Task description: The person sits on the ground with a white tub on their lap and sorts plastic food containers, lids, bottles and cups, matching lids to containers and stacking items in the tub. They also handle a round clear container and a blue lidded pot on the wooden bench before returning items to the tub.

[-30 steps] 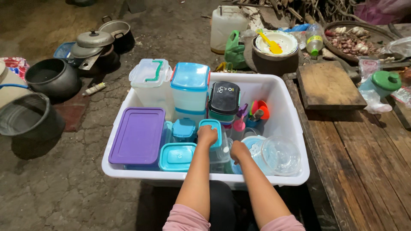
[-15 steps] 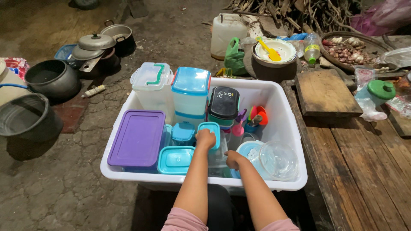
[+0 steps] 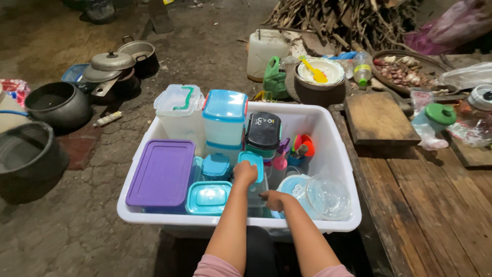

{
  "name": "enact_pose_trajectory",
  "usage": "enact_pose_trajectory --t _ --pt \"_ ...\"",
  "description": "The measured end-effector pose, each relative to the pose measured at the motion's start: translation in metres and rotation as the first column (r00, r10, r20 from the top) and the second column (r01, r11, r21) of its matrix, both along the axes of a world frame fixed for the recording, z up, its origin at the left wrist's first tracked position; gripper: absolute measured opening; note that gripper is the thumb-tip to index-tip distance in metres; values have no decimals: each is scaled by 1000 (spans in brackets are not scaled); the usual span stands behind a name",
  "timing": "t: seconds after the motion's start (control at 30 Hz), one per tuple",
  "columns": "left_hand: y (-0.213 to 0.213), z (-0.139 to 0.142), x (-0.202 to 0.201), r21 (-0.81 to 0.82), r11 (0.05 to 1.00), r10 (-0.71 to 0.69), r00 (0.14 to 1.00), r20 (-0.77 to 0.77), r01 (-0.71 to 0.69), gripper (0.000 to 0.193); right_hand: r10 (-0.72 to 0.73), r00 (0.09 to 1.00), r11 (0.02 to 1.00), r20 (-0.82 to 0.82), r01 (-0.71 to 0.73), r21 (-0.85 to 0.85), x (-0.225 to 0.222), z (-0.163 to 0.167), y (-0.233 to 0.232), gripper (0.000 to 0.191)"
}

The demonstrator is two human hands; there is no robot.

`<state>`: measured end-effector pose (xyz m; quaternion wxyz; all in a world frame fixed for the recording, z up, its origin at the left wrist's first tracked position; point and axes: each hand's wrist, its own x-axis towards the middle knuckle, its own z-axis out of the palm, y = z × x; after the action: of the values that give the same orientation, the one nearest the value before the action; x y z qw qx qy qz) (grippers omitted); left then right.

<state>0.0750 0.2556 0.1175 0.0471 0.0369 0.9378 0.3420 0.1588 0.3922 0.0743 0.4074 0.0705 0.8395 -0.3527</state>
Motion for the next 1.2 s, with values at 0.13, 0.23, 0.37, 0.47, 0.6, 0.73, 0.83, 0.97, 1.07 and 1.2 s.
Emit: enact_pose_trajectory --t 0.13,0.23,0.37,0.47,0.6,0.73,0.83,0.97,1.07,1.2 --pt "-2 4 3 1 1000 4 998 56 -4 45 117 948 984 -295 -72 160 3 8 -3 61" --pt "-5 6 5 32 999 -17 1000 26 16 47 142 906 970 -398 -46 240 5 14 -3 57" --pt "-5 13 8 114 991 -54 994 -98 65 53 145 848 971 -510 -23 237 10 22 0 50" --pt "-3 19 13 138 985 -78 975 -207 108 53 105 883 975 -457 -1 223 14 32 4 50" --pt "-3 25 21 150 980 -104 977 -189 133 54 39 844 982 -534 66 177 24 46 8 50" --pt "-6 28 29 128 979 -128 970 -207 157 56 -4 824 989 -566 88 121 36 66 11 46" --pt "-10 32 35 92 979 -161 965 -205 183 56 14 779 990 -627 76 117 43 82 9 43" --pt "-4 49 45 98 956 -235 921 -310 277 54 -18 744 992 -668 97 82 52 98 5 39" --pt "4 61 55 182 930 -227 887 -402 320 51 -31 689 999 -724 48 3 51 110 5 33" --pt "11 67 67 208 919 -229 881 -415 336 43 -93 644 994 -760 107 -31 52 121 3 27"
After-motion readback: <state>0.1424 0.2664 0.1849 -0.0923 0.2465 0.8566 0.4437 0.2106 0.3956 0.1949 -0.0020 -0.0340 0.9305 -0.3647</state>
